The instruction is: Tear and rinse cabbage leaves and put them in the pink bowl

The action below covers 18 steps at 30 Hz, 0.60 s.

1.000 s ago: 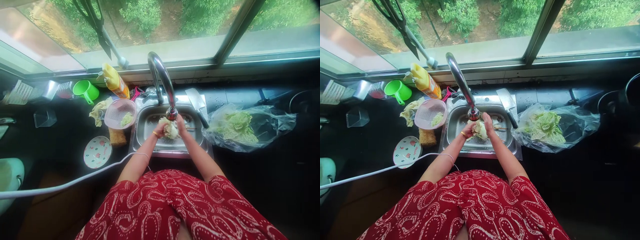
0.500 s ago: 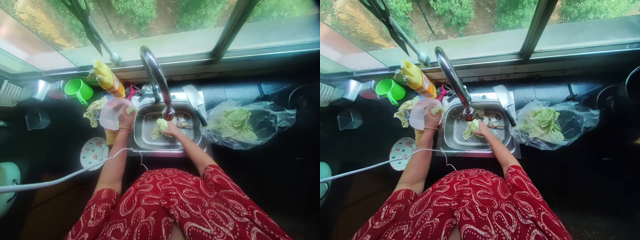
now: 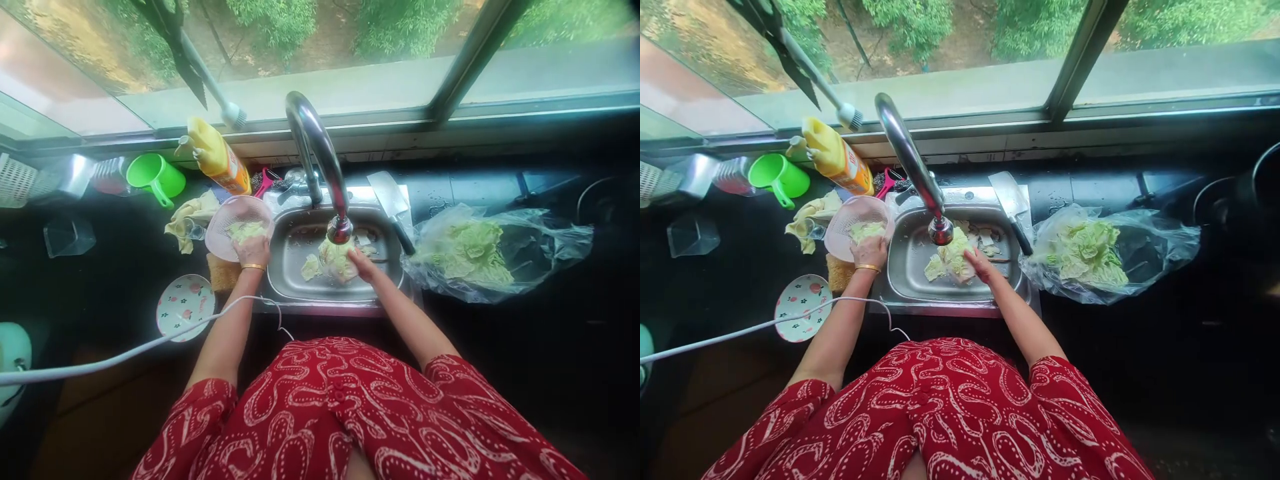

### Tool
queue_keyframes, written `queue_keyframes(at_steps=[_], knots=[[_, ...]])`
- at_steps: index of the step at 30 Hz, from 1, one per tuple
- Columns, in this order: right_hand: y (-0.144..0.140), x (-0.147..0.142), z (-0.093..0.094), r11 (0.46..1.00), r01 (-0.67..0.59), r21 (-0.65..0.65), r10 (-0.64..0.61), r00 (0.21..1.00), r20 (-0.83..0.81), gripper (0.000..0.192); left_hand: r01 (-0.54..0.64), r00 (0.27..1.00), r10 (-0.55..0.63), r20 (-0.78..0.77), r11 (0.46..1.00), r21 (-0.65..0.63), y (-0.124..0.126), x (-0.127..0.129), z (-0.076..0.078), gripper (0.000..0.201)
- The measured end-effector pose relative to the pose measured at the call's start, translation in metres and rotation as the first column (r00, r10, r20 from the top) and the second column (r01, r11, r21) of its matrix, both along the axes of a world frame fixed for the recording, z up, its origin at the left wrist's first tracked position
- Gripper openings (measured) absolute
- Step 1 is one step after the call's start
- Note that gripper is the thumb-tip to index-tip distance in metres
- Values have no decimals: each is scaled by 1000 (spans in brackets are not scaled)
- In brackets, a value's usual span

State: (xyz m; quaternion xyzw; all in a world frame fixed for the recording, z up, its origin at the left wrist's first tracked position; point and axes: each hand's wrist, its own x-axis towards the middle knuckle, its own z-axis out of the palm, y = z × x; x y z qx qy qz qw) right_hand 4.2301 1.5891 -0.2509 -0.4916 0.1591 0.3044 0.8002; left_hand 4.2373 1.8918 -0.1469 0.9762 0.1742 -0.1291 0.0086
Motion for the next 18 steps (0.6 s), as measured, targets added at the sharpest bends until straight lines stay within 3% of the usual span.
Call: queue_keyframes(at_steps=[3,5,7,8,9,11,14,16,17,18], knots=[[5,-4,9,994,67,86,-68,998,1,50,65,996,-63,55,997,-33,-13,-15,10,32],[9,-6,13,992,66,108,-69,997,24,51,93,980,-76,183,992,-82,-28,-25,15,36],[13,-8,15,994,61,87,-67,995,70,54,172,952,-91,292,949,-263,-51,-33,11,48],[15,-10,15,996,68,61,-74,993,96,57,214,949,-88,303,885,-413,-64,-34,5,56],[16,-11,15,996,81,30,-84,990,117,60,234,957,-78,278,773,-589,-79,-35,-3,64],[18,-14,14,993,110,-35,-105,986,126,66,87,992,31,120,516,-852,-106,-32,-27,85],[17,-18,11,981,137,-137,-130,989,65,64,-168,969,217,-120,215,-962,-135,-26,-65,91],[14,-20,9,970,141,-198,-138,990,27,58,-242,950,227,-214,103,-965,-143,-26,-82,86],[12,-20,8,965,138,-224,-139,990,15,55,-263,947,212,-239,91,-961,-145,-26,-87,81],[11,-21,8,961,132,-243,-136,991,3,52,-263,952,195,-237,120,-957,-145,-28,-90,73]])
